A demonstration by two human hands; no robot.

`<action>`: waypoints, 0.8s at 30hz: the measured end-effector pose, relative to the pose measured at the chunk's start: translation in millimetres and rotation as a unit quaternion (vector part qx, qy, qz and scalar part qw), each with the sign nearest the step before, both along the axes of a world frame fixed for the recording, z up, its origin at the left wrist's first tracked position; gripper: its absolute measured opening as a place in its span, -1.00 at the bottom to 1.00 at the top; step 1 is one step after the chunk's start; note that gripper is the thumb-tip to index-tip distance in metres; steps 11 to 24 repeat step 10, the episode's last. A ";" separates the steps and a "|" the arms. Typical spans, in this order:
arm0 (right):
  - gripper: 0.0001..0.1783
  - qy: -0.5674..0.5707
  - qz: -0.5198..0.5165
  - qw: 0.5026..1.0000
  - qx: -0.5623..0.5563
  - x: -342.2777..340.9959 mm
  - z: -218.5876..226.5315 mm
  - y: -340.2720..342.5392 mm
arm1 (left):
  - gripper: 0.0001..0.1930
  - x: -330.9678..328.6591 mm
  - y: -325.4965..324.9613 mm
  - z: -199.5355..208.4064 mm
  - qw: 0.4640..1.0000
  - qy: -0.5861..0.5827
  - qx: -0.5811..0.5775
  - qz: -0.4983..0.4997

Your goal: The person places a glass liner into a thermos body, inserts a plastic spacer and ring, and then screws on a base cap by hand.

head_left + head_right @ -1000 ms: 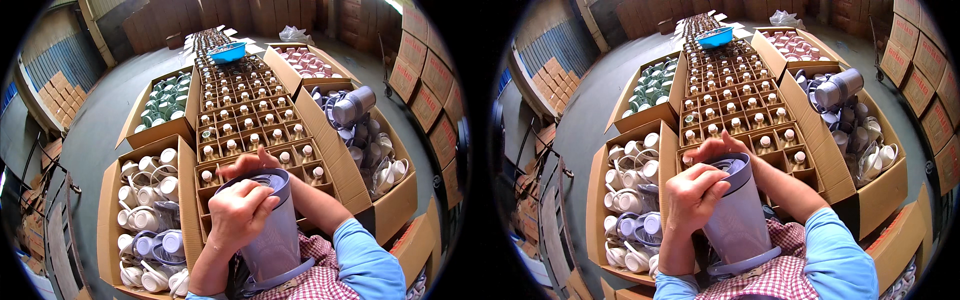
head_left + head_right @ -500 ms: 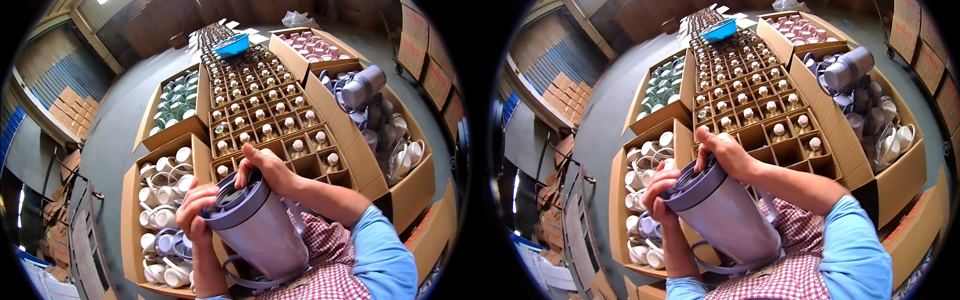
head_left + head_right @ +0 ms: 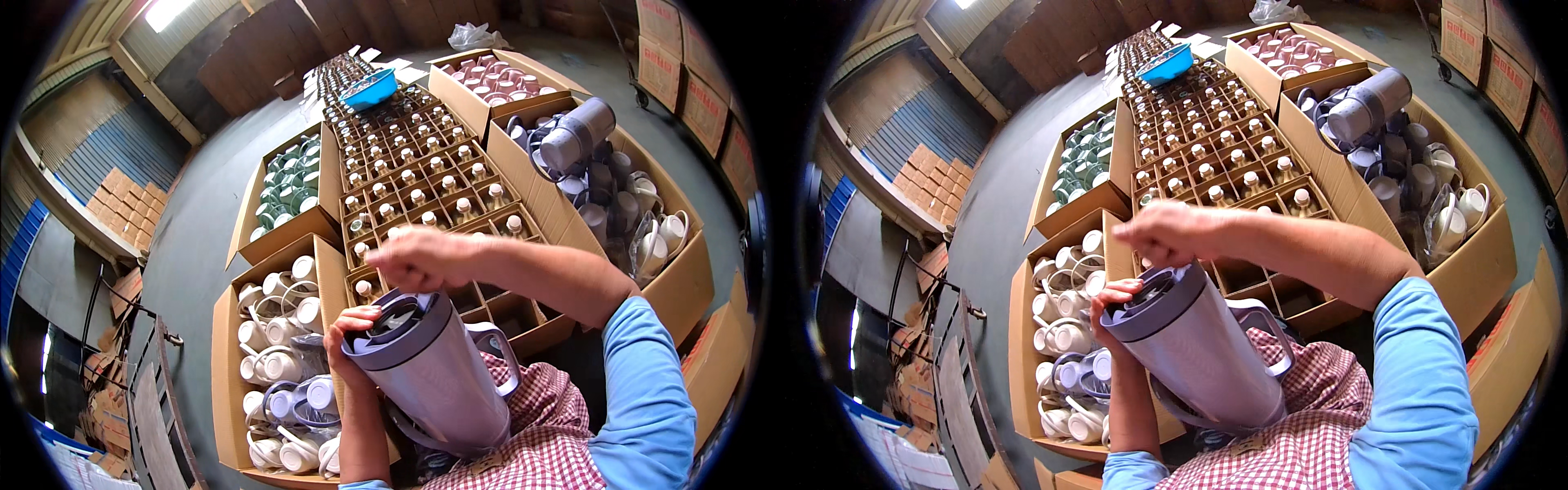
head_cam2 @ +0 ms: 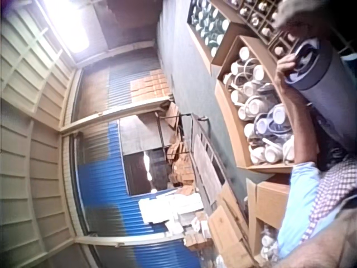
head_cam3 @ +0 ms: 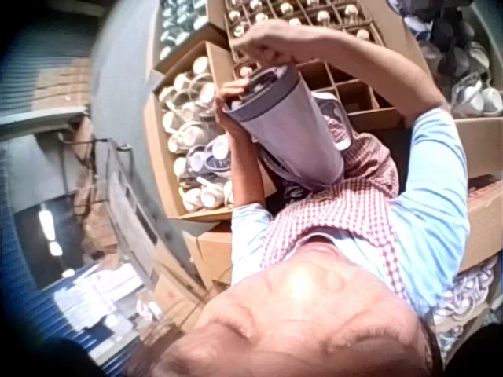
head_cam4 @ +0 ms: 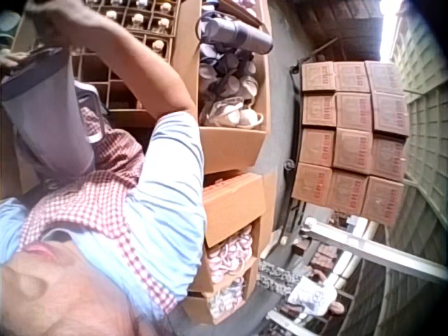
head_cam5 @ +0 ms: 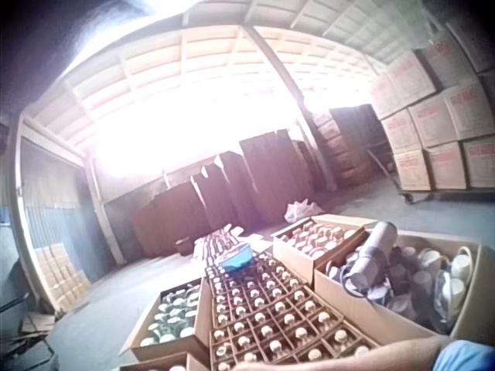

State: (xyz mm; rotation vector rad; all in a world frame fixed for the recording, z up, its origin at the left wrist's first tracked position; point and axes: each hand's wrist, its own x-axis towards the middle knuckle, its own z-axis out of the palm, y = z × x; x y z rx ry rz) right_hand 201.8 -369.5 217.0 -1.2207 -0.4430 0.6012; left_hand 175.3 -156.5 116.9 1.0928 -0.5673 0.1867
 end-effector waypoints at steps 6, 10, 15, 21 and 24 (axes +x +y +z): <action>-0.59 -0.222 -0.267 0.935 0.075 2.3 15.0 -52.0 | -0.42 2.7 -15.3 1.5 0.999 -0.025 0.000 0.027; -0.55 -0.259 -0.264 0.928 0.046 -22.7 -52.6 -46.9 | -0.38 12.6 -9.1 -6.8 0.995 -0.102 0.002 0.012; -0.55 -0.259 -0.264 0.928 0.046 -22.7 -52.6 -46.9 | -0.38 12.6 -9.1 -6.8 0.995 -0.102 0.002 0.012; -0.55 -0.259 -0.264 0.928 0.046 -22.7 -52.6 -46.9 | -0.38 12.6 -9.1 -6.8 0.995 -0.102 0.002 0.012; -0.55 -0.259 -0.264 0.928 0.046 -22.7 -52.6 -46.9 | -0.38 12.6 -9.1 -6.8 0.995 -0.102 0.002 0.012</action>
